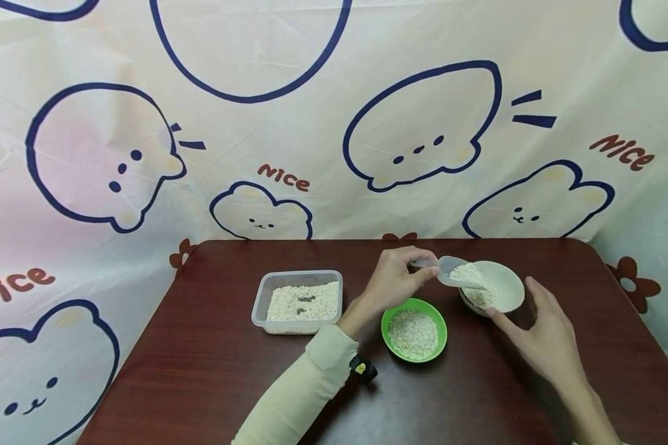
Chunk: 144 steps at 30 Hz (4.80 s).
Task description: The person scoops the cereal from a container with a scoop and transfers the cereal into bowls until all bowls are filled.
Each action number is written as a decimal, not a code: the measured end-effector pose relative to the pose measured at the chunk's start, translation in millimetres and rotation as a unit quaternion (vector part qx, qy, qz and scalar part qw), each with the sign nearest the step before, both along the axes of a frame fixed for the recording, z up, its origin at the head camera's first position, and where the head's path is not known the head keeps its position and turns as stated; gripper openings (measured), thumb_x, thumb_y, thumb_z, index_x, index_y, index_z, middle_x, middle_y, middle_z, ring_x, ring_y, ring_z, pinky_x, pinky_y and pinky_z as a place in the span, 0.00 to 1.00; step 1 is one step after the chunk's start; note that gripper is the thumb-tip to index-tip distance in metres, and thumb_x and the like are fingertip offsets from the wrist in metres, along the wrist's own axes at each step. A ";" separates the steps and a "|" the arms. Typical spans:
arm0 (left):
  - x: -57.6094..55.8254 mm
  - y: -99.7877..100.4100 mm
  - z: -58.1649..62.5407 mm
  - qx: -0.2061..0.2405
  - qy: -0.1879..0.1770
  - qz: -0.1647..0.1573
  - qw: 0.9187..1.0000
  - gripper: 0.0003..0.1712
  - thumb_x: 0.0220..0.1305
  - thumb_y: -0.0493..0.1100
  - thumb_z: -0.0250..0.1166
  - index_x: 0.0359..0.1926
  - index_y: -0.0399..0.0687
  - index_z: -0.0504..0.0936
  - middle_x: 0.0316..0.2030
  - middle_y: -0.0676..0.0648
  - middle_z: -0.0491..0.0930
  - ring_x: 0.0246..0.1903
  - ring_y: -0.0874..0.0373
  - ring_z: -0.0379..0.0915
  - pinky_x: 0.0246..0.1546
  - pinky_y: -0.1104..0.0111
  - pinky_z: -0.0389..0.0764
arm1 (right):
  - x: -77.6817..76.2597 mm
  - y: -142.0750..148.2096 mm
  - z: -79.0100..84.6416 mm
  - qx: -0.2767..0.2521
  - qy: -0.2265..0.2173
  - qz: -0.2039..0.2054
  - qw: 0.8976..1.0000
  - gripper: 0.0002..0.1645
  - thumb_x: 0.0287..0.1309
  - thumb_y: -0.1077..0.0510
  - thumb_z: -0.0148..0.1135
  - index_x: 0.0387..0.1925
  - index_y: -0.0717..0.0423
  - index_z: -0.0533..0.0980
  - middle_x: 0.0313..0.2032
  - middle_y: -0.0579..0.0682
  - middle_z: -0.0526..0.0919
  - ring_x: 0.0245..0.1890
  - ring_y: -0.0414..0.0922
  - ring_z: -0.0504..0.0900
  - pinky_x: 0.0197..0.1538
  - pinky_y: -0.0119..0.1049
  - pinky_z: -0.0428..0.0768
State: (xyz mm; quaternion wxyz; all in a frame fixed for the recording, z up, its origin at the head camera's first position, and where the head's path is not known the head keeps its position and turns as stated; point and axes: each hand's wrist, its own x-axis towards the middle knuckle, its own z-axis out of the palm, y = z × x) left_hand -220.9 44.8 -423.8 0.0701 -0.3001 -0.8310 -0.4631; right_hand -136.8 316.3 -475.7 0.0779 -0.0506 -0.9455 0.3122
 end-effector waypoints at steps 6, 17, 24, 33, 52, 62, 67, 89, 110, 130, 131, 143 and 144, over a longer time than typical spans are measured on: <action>-2.5 5.6 -2.1 -0.021 -0.012 -0.003 1.000 0.07 0.74 0.45 0.71 0.46 0.49 0.90 0.44 0.53 0.89 0.40 0.75 0.75 0.42 0.89 0.72 | -4.1 6.3 -9.6 -0.023 -0.024 0.011 0.999 0.67 0.68 0.36 0.71 0.83 0.72 0.45 0.78 0.81 0.53 0.75 0.81 0.60 0.66 0.79 0.64; -7.0 13.7 -6.4 -0.059 -0.022 0.001 0.998 0.08 0.75 0.47 0.71 0.48 0.51 0.91 0.46 0.55 0.89 0.42 0.75 0.78 0.41 0.87 0.73 | -8.2 7.8 -18.4 -0.066 -0.022 0.033 0.997 0.71 0.64 0.40 0.77 0.83 0.72 0.42 0.77 0.82 0.54 0.68 0.80 0.69 0.38 0.03 0.66; -8.7 18.4 -4.1 -0.101 -0.011 -0.005 0.995 0.11 0.75 0.47 0.70 0.52 0.49 0.91 0.48 0.54 0.90 0.41 0.73 0.80 0.40 0.87 0.72 | -9.1 6.2 -19.4 -0.085 -0.023 0.034 0.996 0.70 0.65 0.42 0.77 0.83 0.72 0.42 0.76 0.84 0.56 0.68 0.79 0.69 0.39 0.04 0.69; -10.9 26.3 6.9 -0.204 0.042 -0.011 0.978 0.14 0.77 0.49 0.69 0.55 0.50 0.90 0.49 0.54 0.90 0.37 0.72 0.82 0.33 0.86 0.72 | -8.6 5.2 -19.2 -0.090 -0.019 0.034 0.995 0.70 0.65 0.42 0.77 0.84 0.71 0.42 0.76 0.83 0.56 0.68 0.79 0.69 0.40 0.04 0.68; -11.2 22.8 29.1 -0.244 0.126 -0.023 0.961 0.14 0.76 0.50 0.69 0.54 0.51 0.91 0.49 0.54 0.90 0.45 0.66 0.85 0.40 0.82 0.78 | -8.7 5.9 -17.0 -0.085 -0.026 0.034 0.995 0.68 0.67 0.41 0.75 0.83 0.72 0.42 0.75 0.84 0.58 0.68 0.79 0.70 0.39 0.05 0.69; -9.3 21.3 29.7 -0.228 0.119 -0.027 0.966 0.14 0.77 0.50 0.68 0.54 0.50 0.90 0.49 0.54 0.90 0.44 0.66 0.85 0.40 0.83 0.76 | -9.1 6.9 -16.6 -0.080 -0.030 0.032 0.996 0.68 0.67 0.44 0.75 0.83 0.72 0.42 0.76 0.83 0.57 0.67 0.78 0.70 0.39 0.04 0.67; -7.5 20.6 27.9 -0.224 0.111 -0.027 0.968 0.14 0.77 0.50 0.68 0.54 0.50 0.90 0.49 0.54 0.90 0.43 0.67 0.85 0.39 0.84 0.76 | -8.7 5.9 -15.8 -0.077 -0.033 0.032 0.996 0.68 0.67 0.43 0.75 0.83 0.73 0.42 0.76 0.83 0.56 0.67 0.78 0.70 0.38 0.04 0.67; -6.5 9.5 26.3 -0.172 0.082 -0.012 0.982 0.12 0.76 0.49 0.69 0.53 0.50 0.90 0.48 0.54 0.91 0.45 0.67 0.84 0.42 0.84 0.75 | -7.9 7.2 -13.5 -0.073 -0.038 0.029 0.996 0.69 0.66 0.41 0.75 0.83 0.72 0.42 0.78 0.83 0.53 0.69 0.80 0.69 0.38 0.04 0.68; 12.0 -90.4 12.6 0.024 0.103 0.050 0.993 0.06 0.69 0.39 0.75 0.43 0.42 0.90 0.37 0.45 0.89 0.33 0.58 0.83 0.38 0.63 0.86 | 6.0 -19.2 24.1 -0.019 0.001 0.027 0.999 0.65 0.65 0.39 0.75 0.85 0.65 0.49 0.80 0.75 0.57 0.68 0.78 0.73 0.60 0.59 0.79; 34.9 -187.7 -1.9 0.040 0.081 0.134 0.987 0.05 0.65 0.37 0.78 0.42 0.45 0.91 0.32 0.49 0.87 0.28 0.63 0.79 0.26 0.69 0.82 | 4.1 -99.1 46.7 -0.074 0.023 0.157 0.984 0.61 0.62 0.41 0.79 0.83 0.60 0.56 0.80 0.67 0.62 0.74 0.70 0.72 0.67 0.57 0.76; 35.9 -192.3 -2.5 0.039 0.082 0.139 0.986 0.05 0.65 0.37 0.78 0.41 0.46 0.91 0.32 0.49 0.87 0.28 0.63 0.80 0.26 0.70 0.82 | 3.9 -102.5 47.0 -0.079 0.020 0.162 0.983 0.61 0.62 0.41 0.79 0.83 0.60 0.56 0.80 0.66 0.61 0.74 0.70 0.72 0.68 0.57 0.75; 46.9 -246.1 0.1 -0.011 0.055 0.172 0.983 0.06 0.65 0.36 0.77 0.42 0.47 0.91 0.28 0.52 0.83 0.24 0.64 0.73 0.26 0.69 0.78 | 1.3 -144.8 42.7 -0.090 0.024 0.192 0.977 0.61 0.58 0.43 0.82 0.82 0.59 0.60 0.80 0.61 0.64 0.74 0.63 0.74 0.69 0.61 0.78; 48.0 -250.3 0.9 -0.018 0.054 0.174 0.983 0.06 0.65 0.36 0.77 0.42 0.48 0.91 0.28 0.52 0.82 0.24 0.64 0.73 0.25 0.69 0.77 | 1.5 -148.3 42.6 -0.088 0.022 0.194 0.977 0.61 0.58 0.42 0.82 0.82 0.58 0.60 0.80 0.61 0.65 0.74 0.63 0.74 0.68 0.62 0.78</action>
